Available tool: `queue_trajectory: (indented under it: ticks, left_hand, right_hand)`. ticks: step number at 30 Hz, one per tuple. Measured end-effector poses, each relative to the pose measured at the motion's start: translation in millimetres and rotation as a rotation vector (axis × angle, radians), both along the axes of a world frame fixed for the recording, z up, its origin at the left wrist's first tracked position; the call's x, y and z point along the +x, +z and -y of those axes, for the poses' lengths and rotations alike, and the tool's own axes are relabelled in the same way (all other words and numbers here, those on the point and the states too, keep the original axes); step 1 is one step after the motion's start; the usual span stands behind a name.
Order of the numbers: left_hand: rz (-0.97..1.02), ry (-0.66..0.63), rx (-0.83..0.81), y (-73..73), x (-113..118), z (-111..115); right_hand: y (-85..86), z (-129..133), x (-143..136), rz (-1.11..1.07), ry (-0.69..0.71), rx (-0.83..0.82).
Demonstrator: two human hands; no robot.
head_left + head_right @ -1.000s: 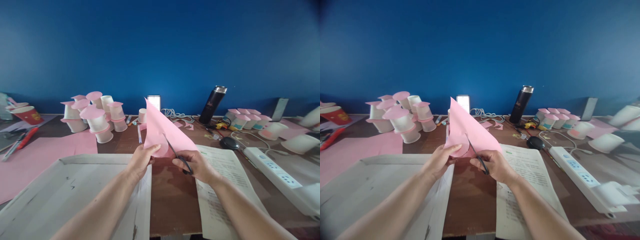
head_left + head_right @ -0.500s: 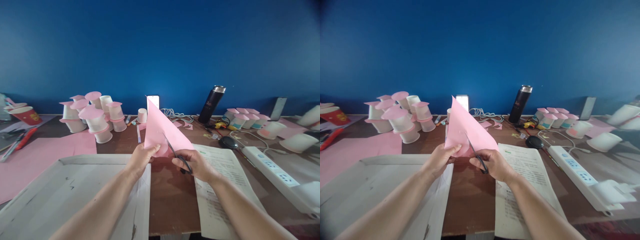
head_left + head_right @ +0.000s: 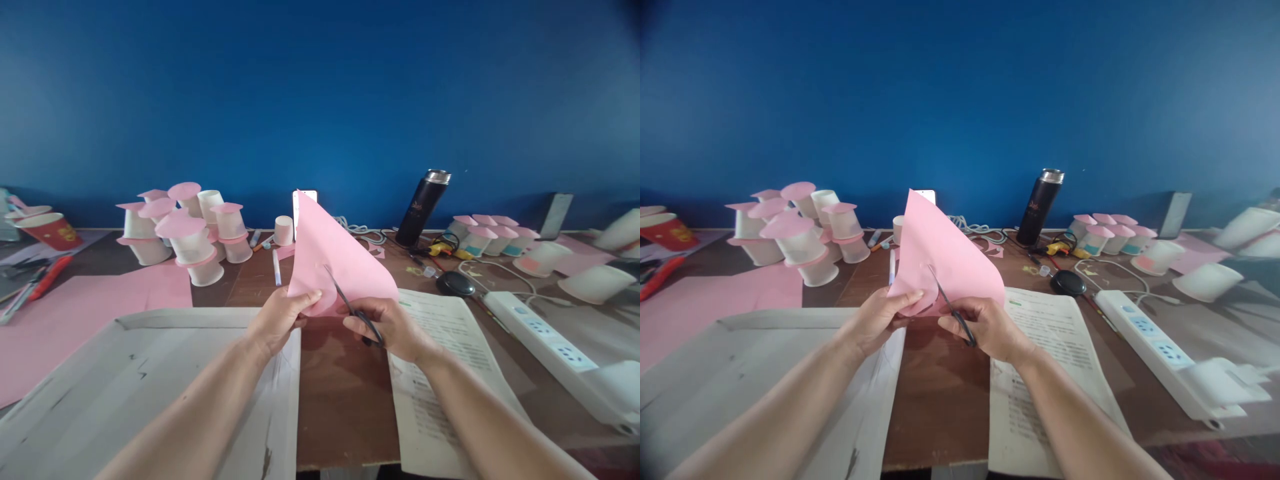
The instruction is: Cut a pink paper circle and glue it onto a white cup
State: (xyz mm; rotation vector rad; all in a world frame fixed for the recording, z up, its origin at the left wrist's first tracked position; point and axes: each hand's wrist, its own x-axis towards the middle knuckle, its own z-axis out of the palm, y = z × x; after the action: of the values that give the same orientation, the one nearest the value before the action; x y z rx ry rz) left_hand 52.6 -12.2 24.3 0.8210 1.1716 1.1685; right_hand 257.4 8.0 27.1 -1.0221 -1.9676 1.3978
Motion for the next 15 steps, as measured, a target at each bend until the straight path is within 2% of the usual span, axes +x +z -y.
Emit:
queue_trajectory:
  ticks: [15]
  left_hand:
    - [-0.003, 0.031, 0.010, 5.9, 1.3, 1.8]
  right_hand:
    - [-0.5, 0.8, 1.3, 0.029, -0.012, 0.025]
